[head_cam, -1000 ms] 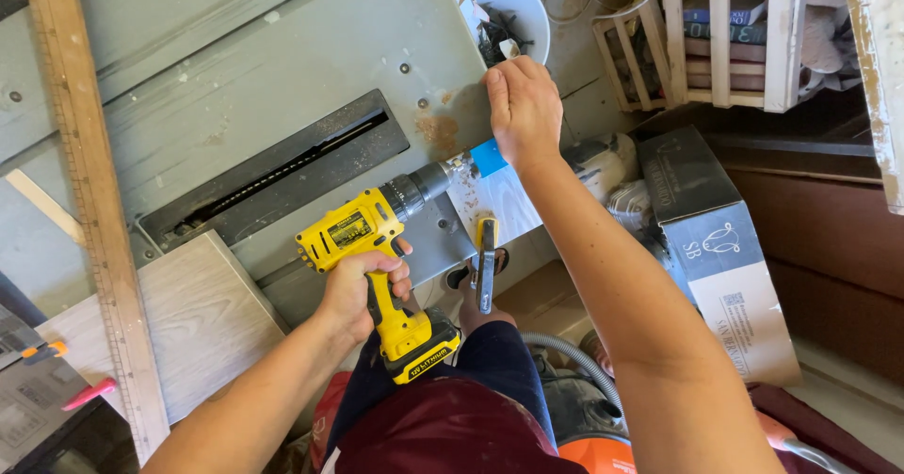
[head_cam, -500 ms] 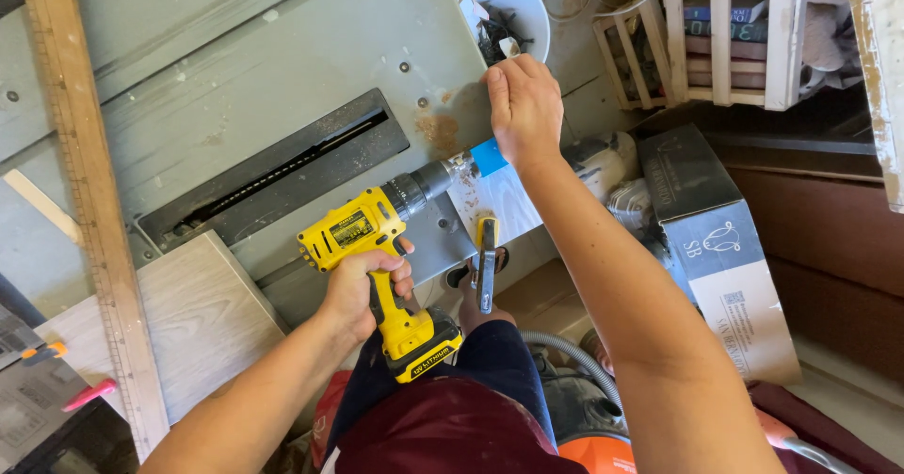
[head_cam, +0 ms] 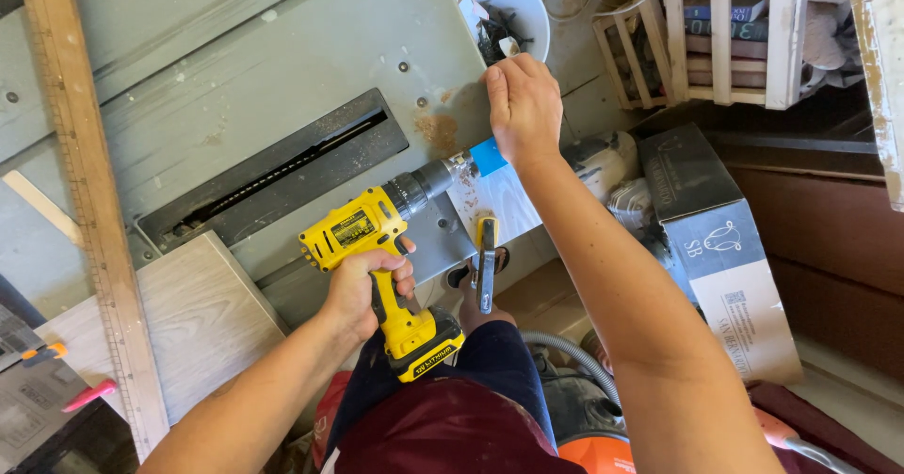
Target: Measuring, marking, and drilling wooden pieces for assembly in a workshop.
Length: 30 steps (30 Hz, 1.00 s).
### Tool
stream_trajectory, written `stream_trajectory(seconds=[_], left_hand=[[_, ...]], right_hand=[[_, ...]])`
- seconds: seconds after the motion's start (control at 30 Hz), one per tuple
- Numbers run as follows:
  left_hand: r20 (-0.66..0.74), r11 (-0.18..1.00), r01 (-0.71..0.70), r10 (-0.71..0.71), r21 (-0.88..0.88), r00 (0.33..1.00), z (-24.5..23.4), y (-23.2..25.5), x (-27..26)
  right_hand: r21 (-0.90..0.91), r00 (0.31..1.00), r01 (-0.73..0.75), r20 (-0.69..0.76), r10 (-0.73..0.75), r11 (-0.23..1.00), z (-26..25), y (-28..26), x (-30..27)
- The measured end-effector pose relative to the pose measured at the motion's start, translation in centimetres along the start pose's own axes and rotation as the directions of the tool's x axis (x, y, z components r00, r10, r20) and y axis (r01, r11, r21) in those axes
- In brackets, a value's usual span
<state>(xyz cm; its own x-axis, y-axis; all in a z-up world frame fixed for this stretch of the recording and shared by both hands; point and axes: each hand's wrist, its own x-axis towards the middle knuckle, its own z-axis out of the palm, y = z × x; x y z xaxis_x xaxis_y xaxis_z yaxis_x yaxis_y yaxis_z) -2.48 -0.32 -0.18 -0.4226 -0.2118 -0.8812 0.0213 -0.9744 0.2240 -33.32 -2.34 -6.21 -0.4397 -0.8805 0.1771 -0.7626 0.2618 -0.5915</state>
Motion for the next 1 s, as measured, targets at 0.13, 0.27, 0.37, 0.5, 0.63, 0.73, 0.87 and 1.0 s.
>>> stream_trajectory(seconds=[0.13, 0.27, 0.37, 0.5, 0.63, 0.73, 0.87, 1.0], left_hand=[[-0.004, 1.0, 0.019, -0.019, 0.004, 1.0, -0.1, 0.1, 0.0], [0.037, 1.0, -0.009, 0.009, 0.009, 0.999, -0.5, 0.3, 0.1], [0.028, 1.0, -0.005, 0.005, -0.004, 1.0, -2.0, -0.2, -0.2], [0.013, 1.0, -0.004, 0.003, 0.025, 1.0, -3.7, 0.6, -1.6], [0.012, 1.0, -0.004, 0.004, 0.017, 1.0, -5.4, 1.2, -3.6], [-0.02, 0.999, -0.04, 0.04, -0.006, 0.999, -6.2, 1.1, -4.8], [-0.001, 0.998, -0.058, 0.058, 0.013, 0.998, -6.6, 0.9, -4.8], [0.012, 0.998, -0.066, 0.066, -0.001, 0.998, -6.9, 0.7, -4.5]], right_hand=[[-0.01, 1.0, -0.018, 0.014, 0.018, 1.0, -0.2, -0.2, 0.0], [-0.079, 0.999, -0.05, 0.016, 0.051, 0.996, -0.3, 0.0, 0.3], [-0.113, 0.994, -0.087, 0.049, 0.093, 0.99, -0.4, -0.1, 0.0], [-0.103, 0.991, -0.117, 0.06, 0.123, 0.988, -0.2, 0.2, 0.1], [-0.111, 0.988, -0.141, 0.054, 0.147, 0.984, -0.1, 0.3, 0.2], [-0.133, 0.986, -0.131, 0.083, 0.142, 0.983, 0.0, 0.3, 0.2], [-0.186, 0.991, -0.104, 0.069, 0.118, 0.977, 0.3, 0.7, 0.1], [-0.177, 0.988, -0.122, 0.075, 0.137, 0.977, 0.3, 0.6, 0.1]])
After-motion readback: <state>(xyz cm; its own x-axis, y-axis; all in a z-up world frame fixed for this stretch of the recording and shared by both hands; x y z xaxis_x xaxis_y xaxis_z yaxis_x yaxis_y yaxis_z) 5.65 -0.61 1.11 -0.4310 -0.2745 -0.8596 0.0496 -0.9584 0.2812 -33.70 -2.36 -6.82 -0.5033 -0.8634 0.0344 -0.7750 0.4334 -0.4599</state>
